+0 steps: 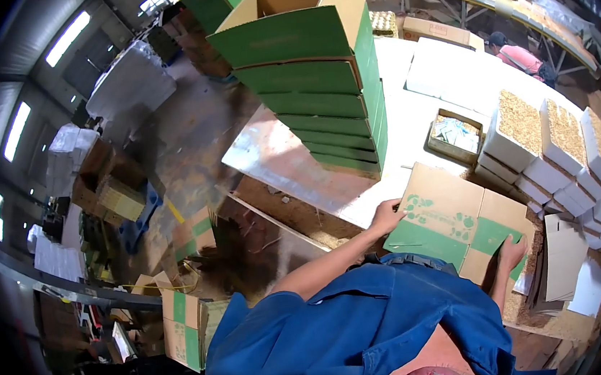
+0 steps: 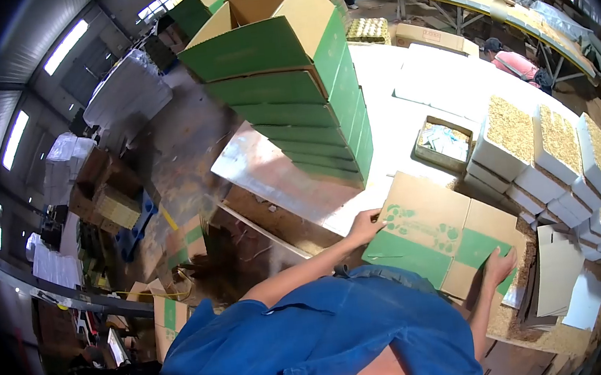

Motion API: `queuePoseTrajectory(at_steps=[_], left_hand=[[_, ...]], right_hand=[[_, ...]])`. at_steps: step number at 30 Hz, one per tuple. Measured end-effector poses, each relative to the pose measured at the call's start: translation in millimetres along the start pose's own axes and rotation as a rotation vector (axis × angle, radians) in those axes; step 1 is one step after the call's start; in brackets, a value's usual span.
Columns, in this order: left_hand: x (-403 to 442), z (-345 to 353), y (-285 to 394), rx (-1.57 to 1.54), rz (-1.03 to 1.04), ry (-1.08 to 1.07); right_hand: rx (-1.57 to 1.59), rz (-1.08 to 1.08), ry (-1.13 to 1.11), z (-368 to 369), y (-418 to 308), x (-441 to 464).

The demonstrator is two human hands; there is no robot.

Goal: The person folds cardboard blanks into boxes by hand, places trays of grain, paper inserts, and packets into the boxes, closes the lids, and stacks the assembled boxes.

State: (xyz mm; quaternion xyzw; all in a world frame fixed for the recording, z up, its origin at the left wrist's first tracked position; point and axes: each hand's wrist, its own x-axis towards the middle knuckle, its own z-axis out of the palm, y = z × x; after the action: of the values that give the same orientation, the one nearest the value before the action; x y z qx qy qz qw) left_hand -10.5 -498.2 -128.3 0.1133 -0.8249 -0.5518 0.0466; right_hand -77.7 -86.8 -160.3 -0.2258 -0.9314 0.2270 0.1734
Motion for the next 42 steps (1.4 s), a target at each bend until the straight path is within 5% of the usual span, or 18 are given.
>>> queuePoseTrajectory(at_steps=[5,9,11,18,25,29,35,40,42], left_hand=[[-5,-22,43,-0.336,-0.070,-0.167],[1,-32,92,-0.508,0.182,-0.243],[-1,-40,122,-0.574,0.261,-0.321],[-6,-61,158,-0.408,0.289,-0.173],[1,-65,169,-0.384,0.159,-0.335],[12,-74,166,-0.353,0.170,-0.514],[26,-89,187,-0.156,0.187,-0.805],[30,-89,196,-0.040,0.156,-0.772],[22,-90,213,0.227,0.424,-0.707]], right_hand=[[0.710,0.085,0.054,-39,5,14],[0.882,-0.095,0.285,-56,32,57],[1.124,-0.086,0.133,-91,8,59],[1.146,-0.116,0.126,-144,-30,50],[1.166,-0.062,0.080,-131,-56,58],[0.845,-0.107,0.199,-130,-59,63],[1.080,0.006,-0.210,-126,-30,83],[1.167,0.096,-0.377,-154,-49,59],[1.211,0.109,-0.365,-172,-66,41]])
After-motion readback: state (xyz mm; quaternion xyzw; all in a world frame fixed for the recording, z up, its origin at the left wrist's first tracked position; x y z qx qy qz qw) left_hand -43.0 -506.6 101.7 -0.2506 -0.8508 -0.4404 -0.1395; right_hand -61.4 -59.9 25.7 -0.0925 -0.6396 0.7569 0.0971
